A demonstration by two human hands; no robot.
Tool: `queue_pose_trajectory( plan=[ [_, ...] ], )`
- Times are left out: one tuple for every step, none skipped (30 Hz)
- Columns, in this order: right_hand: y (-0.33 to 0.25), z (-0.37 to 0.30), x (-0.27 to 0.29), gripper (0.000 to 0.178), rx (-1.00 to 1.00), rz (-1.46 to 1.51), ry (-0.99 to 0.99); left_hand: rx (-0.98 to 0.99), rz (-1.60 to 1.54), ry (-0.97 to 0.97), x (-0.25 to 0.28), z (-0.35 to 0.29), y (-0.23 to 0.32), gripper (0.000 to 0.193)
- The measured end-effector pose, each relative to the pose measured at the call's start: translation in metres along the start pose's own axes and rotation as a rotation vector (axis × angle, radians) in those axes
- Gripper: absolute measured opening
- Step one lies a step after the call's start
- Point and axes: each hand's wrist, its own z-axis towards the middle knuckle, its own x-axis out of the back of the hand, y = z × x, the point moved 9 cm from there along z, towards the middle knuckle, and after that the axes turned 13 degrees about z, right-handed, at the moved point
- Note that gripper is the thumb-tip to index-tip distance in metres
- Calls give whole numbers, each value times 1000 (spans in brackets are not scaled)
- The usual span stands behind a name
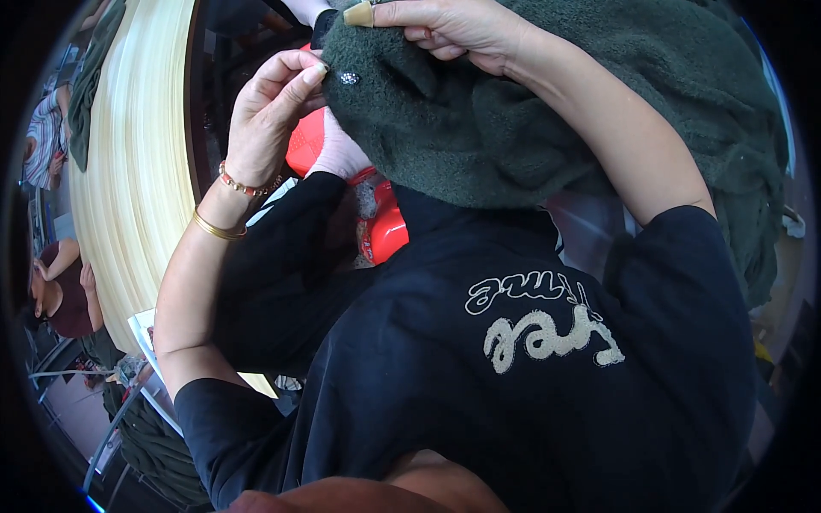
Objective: Inspecting towels for loose threads and using clippers to remove them.
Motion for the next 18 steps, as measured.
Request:
queue_pose_trajectory(
  plan=[
    [-1, 0, 1, 23, 12, -15, 2, 0, 0, -1, 2, 1, 0, 12],
    [-2, 1, 1, 24, 24, -29, 4, 16, -18, -19, 2, 1, -1, 13],
    [-2, 2, 2, 24, 25, -28, 5, 32, -37, -38, 2, 2, -2, 14],
    [-2, 3, 4, 24, 27, -36, 18, 33, -37, -39, 4, 2, -2, 14],
    [-2, 3, 5, 24, 29, -43, 31, 26, -53, -24, 6, 2, -1, 15],
    [-2, 3, 6, 24, 29, -42, 32, 19, -69, -9, 8, 2, 0, 16],
    [-3, 3, 6, 24, 36, -50, 39, 41, -73, 19, 10, 3, -1, 17],
    [-4, 3, 6, 24, 42, -58, 46, 41, -71, 20, 12, 3, -2, 17],
    [-4, 3, 6, 24, 43, -58, 45, 55, -79, 32, 17, 3, -7, 18],
    [-3, 3, 8, 24, 38, -52, 50, 67, -87, 45, 19, 4, -10, 18],
    [-3, 3, 8, 23, 33, -47, 55, 66, -85, 45, 20, 4, -12, 18],
    [-3, 3, 8, 23, 34, -47, 55, 74, -145, 60, 22, 4, -13, 17],
    [-4, 3, 7, 23, 34, -40, 43, 83, -204, 73, 23, 4, -15, 17],
    [-4, 2, 5, 23, 34, -33, 31, 82, -203, 73, 25, 4, -17, 17],
    [-4, 3, 6, 23, 35, -33, 31, 80, -245, 66, 28, 6, -19, 16],
    [-3, 4, 8, 22, 39, -34, 47, 78, -287, 58, 30, 7, -20, 16],
    [-3, 5, 11, 22, 42, -35, 62, 77, -286, 56, 31, 8, -20, 16],
    [-3, 5, 11, 22, 44, -34, 64, 91, -307, 84, 35, 8, -23, 16]
  ],
)
